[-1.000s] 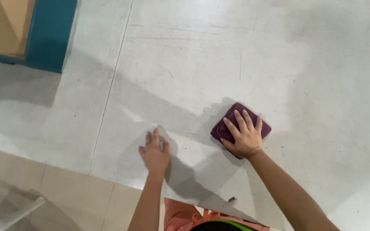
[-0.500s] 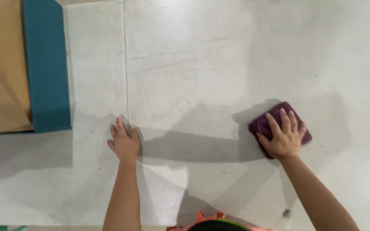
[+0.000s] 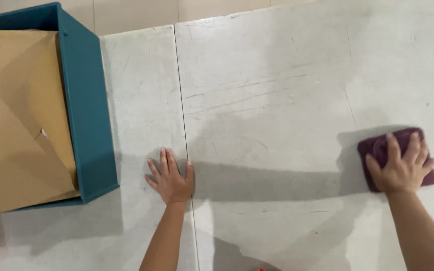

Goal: Cleaning a white table with a purple cloth and organizing office items into blue storage boxes.

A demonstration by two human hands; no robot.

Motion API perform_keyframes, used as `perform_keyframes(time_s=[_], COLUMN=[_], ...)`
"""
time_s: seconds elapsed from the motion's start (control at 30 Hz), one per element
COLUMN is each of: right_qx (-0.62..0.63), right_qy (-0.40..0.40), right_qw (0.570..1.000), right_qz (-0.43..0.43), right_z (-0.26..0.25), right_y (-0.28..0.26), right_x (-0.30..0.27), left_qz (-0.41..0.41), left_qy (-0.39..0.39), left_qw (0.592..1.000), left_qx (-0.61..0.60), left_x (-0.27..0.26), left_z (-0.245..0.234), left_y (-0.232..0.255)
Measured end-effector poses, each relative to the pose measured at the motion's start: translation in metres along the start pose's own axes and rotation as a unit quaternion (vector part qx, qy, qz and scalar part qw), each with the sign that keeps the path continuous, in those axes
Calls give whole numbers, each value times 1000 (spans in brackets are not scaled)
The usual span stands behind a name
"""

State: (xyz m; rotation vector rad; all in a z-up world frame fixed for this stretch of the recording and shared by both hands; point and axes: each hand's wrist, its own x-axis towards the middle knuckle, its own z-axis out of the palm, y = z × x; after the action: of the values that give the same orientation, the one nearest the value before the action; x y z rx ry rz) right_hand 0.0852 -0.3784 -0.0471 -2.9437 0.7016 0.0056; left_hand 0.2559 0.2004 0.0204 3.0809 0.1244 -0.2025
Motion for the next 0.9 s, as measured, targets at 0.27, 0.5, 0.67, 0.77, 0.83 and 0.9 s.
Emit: perform_keyframes(time_s=[0.27,0.5,0.67,0.77,0.83,0.9], right_qx=[3,-1,-2,31,12,17], right_qy=[-1,-19,0,-21,-52,-64], right_qw=[991,998,1000,997,996,993], right_qz=[132,58,-3,-71,-71,-96], right_z=[10,3,-2,-11,-10,-7], right_y=[-49,-139,-199,-245,-264,-282], right_x=[84,108,118,124,122,120], left_qz=[-1,-14,-19,-26,-35,-39], left_qy=[-26,-64,-63,-38,-97,-98], left_qw=[1000,998,998,999,994,994], left_qx=[-9,-4,-8,-25,-21,-22], left_x=[1,-4,1,4,4,1], left_z=[3,-11,-14,-15,-24,-28], left_y=[-1,8,9,10,13,16])
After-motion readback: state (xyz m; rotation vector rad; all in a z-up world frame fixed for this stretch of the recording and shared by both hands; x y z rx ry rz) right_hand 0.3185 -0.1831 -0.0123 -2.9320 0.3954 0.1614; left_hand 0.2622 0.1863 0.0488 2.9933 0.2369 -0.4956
